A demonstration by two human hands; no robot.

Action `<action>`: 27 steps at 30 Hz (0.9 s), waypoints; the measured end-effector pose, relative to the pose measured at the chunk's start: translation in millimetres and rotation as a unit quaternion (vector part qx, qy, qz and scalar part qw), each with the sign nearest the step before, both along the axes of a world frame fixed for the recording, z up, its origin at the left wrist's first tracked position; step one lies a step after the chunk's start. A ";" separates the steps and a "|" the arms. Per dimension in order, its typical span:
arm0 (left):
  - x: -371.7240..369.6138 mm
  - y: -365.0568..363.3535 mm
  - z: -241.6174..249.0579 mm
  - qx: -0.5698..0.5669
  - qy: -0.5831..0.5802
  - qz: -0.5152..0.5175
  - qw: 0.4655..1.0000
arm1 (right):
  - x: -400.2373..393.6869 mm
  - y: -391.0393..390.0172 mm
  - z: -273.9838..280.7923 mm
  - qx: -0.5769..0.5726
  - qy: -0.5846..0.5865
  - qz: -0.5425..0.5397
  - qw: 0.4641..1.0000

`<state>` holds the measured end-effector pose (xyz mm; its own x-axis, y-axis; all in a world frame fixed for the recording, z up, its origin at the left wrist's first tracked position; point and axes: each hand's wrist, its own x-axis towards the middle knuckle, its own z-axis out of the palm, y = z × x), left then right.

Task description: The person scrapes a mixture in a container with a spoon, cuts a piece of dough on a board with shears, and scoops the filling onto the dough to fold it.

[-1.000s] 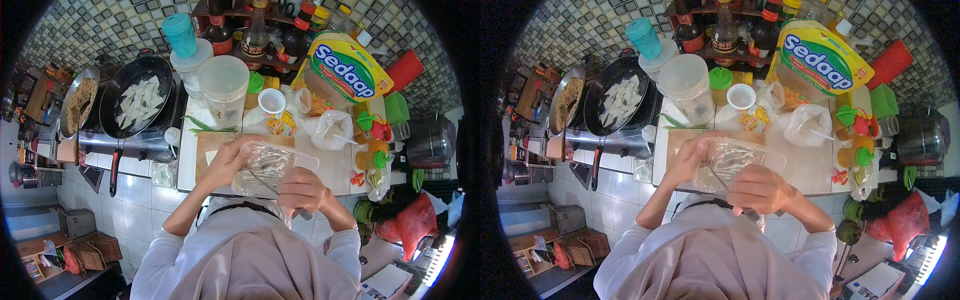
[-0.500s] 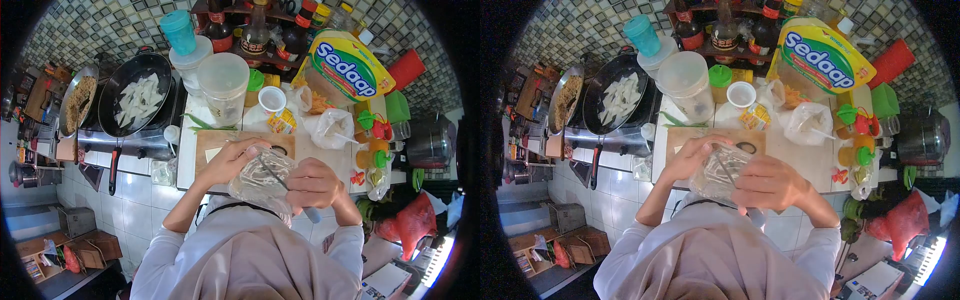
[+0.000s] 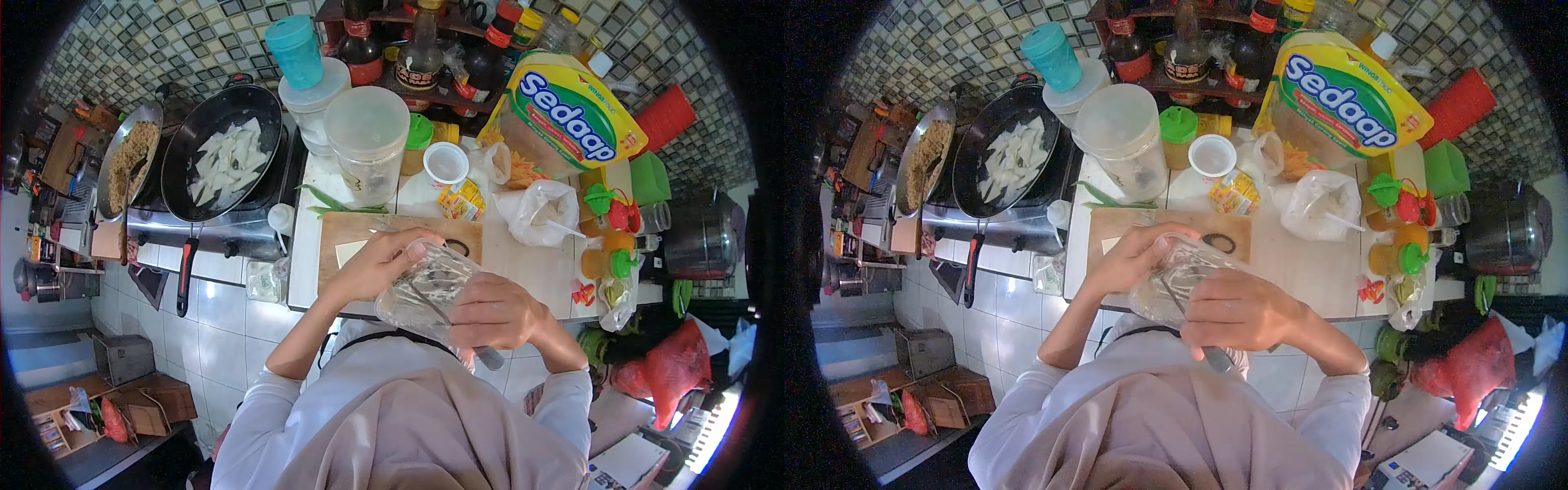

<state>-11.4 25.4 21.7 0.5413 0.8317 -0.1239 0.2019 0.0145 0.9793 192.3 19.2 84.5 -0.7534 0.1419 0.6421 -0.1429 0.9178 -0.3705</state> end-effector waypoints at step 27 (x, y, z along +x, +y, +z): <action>1.5 -0.8 3.4 0.158 -0.126 0.155 0.967 | 10.4 -37.9 -39.8 -0.080 0.175 -0.292 0.937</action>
